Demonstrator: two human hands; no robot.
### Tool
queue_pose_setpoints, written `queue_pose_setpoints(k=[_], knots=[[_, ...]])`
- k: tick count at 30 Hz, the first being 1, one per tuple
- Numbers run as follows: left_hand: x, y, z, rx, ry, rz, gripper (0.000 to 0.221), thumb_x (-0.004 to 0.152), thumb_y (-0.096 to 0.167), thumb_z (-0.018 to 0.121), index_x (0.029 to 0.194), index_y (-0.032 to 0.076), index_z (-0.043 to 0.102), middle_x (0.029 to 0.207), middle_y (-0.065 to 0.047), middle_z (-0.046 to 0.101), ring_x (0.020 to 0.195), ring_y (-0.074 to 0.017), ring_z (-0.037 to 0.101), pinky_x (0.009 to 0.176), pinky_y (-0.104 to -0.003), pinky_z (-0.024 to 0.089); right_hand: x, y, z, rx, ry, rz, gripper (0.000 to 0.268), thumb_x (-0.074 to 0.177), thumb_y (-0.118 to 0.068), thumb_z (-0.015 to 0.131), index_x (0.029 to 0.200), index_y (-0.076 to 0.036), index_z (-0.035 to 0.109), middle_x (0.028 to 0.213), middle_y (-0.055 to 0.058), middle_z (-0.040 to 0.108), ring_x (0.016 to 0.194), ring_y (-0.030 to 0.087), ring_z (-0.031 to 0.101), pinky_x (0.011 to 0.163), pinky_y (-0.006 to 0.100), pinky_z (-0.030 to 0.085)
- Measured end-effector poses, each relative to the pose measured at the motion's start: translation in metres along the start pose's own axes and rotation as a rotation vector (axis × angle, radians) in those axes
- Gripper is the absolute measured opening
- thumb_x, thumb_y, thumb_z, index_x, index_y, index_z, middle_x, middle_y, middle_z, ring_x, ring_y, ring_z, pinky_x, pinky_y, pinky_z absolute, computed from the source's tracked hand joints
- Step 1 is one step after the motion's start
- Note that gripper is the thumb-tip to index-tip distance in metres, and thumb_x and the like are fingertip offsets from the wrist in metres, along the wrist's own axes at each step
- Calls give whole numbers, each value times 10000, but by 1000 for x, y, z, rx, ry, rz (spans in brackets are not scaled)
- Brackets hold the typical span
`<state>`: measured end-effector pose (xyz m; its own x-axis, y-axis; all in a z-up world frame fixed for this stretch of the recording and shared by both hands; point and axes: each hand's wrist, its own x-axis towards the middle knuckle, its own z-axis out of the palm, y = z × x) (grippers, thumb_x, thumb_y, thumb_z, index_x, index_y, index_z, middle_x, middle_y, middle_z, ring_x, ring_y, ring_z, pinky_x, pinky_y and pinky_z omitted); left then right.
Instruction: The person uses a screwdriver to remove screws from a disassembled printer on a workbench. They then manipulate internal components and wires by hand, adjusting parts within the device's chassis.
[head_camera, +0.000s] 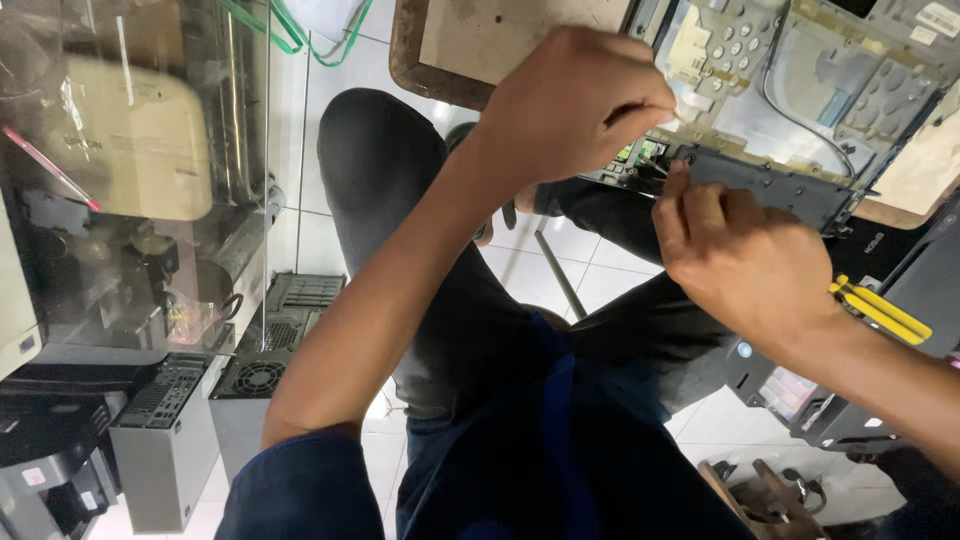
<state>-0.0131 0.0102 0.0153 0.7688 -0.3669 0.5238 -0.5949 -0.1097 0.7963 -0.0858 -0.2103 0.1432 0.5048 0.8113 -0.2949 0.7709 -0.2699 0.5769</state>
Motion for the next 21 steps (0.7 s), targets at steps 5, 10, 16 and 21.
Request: queue_pose_setpoints(k=[5,10,16,21], knots=[[-8,6,3,33,-16,39,178,1007,83,753,833,77,718,751,-22,581,591,-228,557,540,-373,405,1,-5,7,33,-24,-1,313,971,-83,668,1259,-144,775,812,-28,590,600,95,538,433,260,348],[-8,5,9,40,25,-10,105,1037,124,733,958,80,785,804,-21,672,699,-205,654,607,-358,514,-9,6,10,178,-11,72,395,948,-125,667,1326,-194,759,968,-64,696,614,114,656,440,293,456],[-5,6,6,93,68,1,205,988,96,810,844,132,669,675,35,559,653,-136,590,611,-311,522,-11,25,10,497,53,218,215,1104,-202,754,1296,-239,844,976,-41,794,654,205,716,474,354,548],[1,11,3,45,85,-3,149,927,53,798,830,130,715,631,44,625,661,-121,639,617,-297,530,-30,16,18,950,213,386,159,1139,-14,763,1262,41,847,1117,174,833,910,274,775,760,380,605]])
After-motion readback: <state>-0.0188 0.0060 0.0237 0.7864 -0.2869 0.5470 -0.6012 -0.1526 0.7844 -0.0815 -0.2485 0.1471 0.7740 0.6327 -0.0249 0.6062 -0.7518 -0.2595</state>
